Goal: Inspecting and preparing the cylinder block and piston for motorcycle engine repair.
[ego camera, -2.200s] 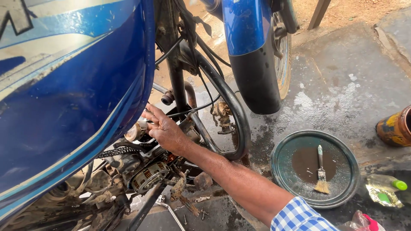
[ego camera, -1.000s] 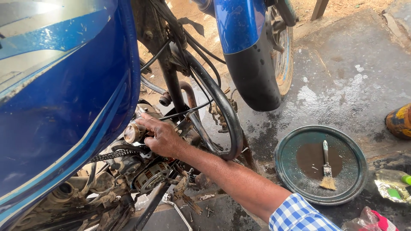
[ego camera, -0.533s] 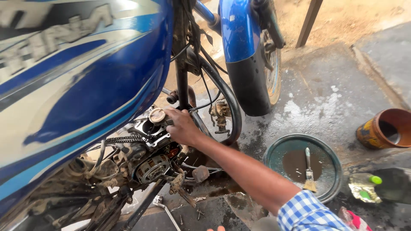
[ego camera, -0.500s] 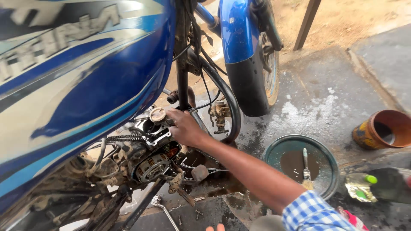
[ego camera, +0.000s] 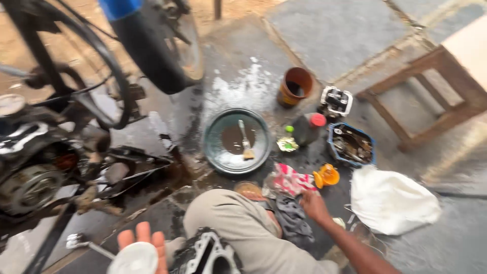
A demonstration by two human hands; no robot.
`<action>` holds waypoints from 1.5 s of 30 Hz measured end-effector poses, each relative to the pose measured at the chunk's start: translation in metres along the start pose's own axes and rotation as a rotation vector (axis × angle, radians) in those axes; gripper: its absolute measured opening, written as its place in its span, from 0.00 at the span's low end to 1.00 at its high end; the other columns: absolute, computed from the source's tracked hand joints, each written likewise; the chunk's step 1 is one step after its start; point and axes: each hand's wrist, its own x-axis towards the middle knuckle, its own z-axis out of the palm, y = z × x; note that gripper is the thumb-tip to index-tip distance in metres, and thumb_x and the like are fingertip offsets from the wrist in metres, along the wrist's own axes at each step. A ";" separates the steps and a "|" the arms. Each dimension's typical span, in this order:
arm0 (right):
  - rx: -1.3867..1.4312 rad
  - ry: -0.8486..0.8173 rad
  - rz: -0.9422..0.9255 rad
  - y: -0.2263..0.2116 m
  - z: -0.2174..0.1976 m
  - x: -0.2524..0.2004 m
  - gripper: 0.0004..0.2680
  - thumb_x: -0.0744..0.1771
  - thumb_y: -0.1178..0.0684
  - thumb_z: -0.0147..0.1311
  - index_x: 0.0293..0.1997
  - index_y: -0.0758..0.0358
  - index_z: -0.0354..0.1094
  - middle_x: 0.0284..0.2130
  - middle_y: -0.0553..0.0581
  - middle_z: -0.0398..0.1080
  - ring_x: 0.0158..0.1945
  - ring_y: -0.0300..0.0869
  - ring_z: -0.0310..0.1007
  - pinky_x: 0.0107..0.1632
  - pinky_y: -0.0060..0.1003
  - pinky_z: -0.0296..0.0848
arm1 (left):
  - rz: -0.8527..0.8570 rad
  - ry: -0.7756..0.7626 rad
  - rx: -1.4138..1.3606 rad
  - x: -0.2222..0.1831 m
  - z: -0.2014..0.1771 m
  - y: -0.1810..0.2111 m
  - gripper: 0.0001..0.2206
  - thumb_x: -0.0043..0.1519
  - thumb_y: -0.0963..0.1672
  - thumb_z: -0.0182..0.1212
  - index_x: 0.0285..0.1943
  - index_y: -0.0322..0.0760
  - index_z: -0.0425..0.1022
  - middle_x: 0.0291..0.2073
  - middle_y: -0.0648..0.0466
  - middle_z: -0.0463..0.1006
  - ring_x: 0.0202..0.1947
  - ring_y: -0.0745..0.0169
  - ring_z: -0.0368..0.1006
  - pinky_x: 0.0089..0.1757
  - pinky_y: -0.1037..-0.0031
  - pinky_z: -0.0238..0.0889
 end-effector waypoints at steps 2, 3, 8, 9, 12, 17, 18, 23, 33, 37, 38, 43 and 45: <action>-0.402 0.070 0.165 0.054 0.008 -0.051 0.21 0.64 0.50 0.61 0.65 0.57 0.65 0.49 0.66 0.74 0.52 0.55 0.76 0.56 0.47 0.74 | 0.099 0.196 0.226 -0.012 0.017 0.010 0.22 0.72 0.55 0.40 0.74 0.52 0.58 0.75 0.67 0.60 0.77 0.50 0.54 0.64 0.55 0.53; -0.458 0.023 0.170 0.061 0.012 -0.072 0.25 0.64 0.48 0.63 0.68 0.55 0.58 0.54 0.67 0.68 0.56 0.58 0.71 0.58 0.51 0.71 | 0.166 0.148 0.264 -0.017 0.022 0.014 0.23 0.73 0.55 0.40 0.75 0.51 0.58 0.76 0.66 0.61 0.78 0.50 0.54 0.65 0.56 0.54; -0.603 -0.160 0.197 0.045 0.042 -0.114 0.38 0.63 0.42 0.67 0.76 0.45 0.35 0.67 0.67 0.49 0.66 0.63 0.56 0.59 0.62 0.66 | 0.282 0.098 0.383 -0.055 0.055 0.032 0.25 0.75 0.56 0.42 0.78 0.48 0.56 0.77 0.63 0.61 0.80 0.51 0.54 0.68 0.59 0.53; -0.606 -0.151 0.154 0.033 0.046 -0.111 0.38 0.62 0.42 0.66 0.76 0.43 0.35 0.69 0.67 0.46 0.65 0.63 0.56 0.59 0.61 0.66 | 0.288 0.134 0.435 -0.062 0.055 0.034 0.25 0.75 0.55 0.42 0.78 0.47 0.56 0.77 0.62 0.61 0.80 0.49 0.54 0.68 0.59 0.53; -0.635 -0.148 0.052 0.030 0.062 -0.095 0.32 0.63 0.45 0.61 0.74 0.40 0.41 0.69 0.67 0.46 0.64 0.62 0.58 0.58 0.59 0.68 | 0.301 0.159 0.410 -0.093 0.077 0.034 0.24 0.72 0.55 0.45 0.74 0.45 0.58 0.77 0.59 0.61 0.79 0.45 0.54 0.67 0.55 0.52; -0.632 -0.186 -0.031 0.044 0.074 -0.049 0.10 0.67 0.53 0.46 0.53 0.55 0.68 0.54 0.69 0.69 0.55 0.62 0.74 0.56 0.56 0.74 | 0.320 -0.145 -0.141 -0.138 0.109 0.035 0.28 0.64 0.48 0.66 0.70 0.28 0.67 0.78 0.40 0.59 0.79 0.29 0.48 0.66 0.41 0.46; -0.604 -0.161 0.009 0.043 0.071 -0.047 0.08 0.67 0.53 0.46 0.49 0.58 0.67 0.50 0.70 0.71 0.53 0.65 0.74 0.55 0.59 0.73 | 0.313 -0.128 -0.152 -0.146 0.123 0.037 0.29 0.61 0.47 0.68 0.69 0.25 0.66 0.77 0.38 0.59 0.78 0.28 0.48 0.65 0.41 0.45; -0.604 -0.152 0.085 0.048 0.036 -0.062 0.09 0.67 0.48 0.48 0.45 0.62 0.67 0.46 0.72 0.75 0.52 0.68 0.74 0.55 0.60 0.71 | 0.299 -0.125 -0.253 -0.172 0.152 0.034 0.30 0.58 0.43 0.69 0.66 0.17 0.63 0.75 0.33 0.58 0.76 0.26 0.48 0.64 0.41 0.45; -0.518 0.208 -0.253 -0.030 -0.034 -0.010 0.09 0.67 0.48 0.52 0.48 0.54 0.75 0.39 0.68 0.78 0.43 0.59 0.80 0.50 0.51 0.77 | 0.275 -0.297 -0.255 -0.195 0.170 0.018 0.29 0.62 0.41 0.61 0.68 0.11 0.57 0.73 0.31 0.58 0.74 0.34 0.53 0.64 0.49 0.48; -0.184 0.470 -0.836 -0.225 -0.095 -0.096 0.05 0.66 0.61 0.51 0.37 0.62 0.74 0.51 0.68 0.75 0.41 0.56 0.81 0.40 0.43 0.77 | 0.277 -0.305 -0.198 -0.196 0.167 0.008 0.26 0.64 0.41 0.59 0.66 0.10 0.61 0.74 0.33 0.58 0.74 0.39 0.54 0.65 0.52 0.48; -0.188 0.479 -0.841 -0.248 -0.098 -0.111 0.05 0.66 0.61 0.51 0.37 0.62 0.74 0.51 0.68 0.75 0.41 0.56 0.81 0.40 0.43 0.77 | 0.277 -0.313 -0.205 -0.195 0.169 0.005 0.26 0.64 0.41 0.59 0.66 0.10 0.61 0.74 0.33 0.58 0.74 0.39 0.54 0.65 0.52 0.48; 0.269 0.069 -0.405 -0.300 -0.097 -0.166 0.08 0.69 0.64 0.52 0.53 0.72 0.73 0.35 0.78 0.78 0.33 0.55 0.76 0.35 0.40 0.75 | 0.369 -0.266 0.020 -0.202 0.176 -0.005 0.22 0.65 0.41 0.59 0.63 0.11 0.68 0.76 0.35 0.57 0.74 0.47 0.57 0.67 0.59 0.52; 0.215 0.023 -0.715 -0.349 -0.106 -0.212 0.08 0.67 0.65 0.53 0.50 0.68 0.73 0.46 0.71 0.76 0.44 0.50 0.77 0.43 0.38 0.76 | 0.383 -0.268 0.106 -0.205 0.177 -0.005 0.21 0.65 0.41 0.59 0.62 0.12 0.69 0.77 0.37 0.56 0.73 0.48 0.57 0.66 0.62 0.54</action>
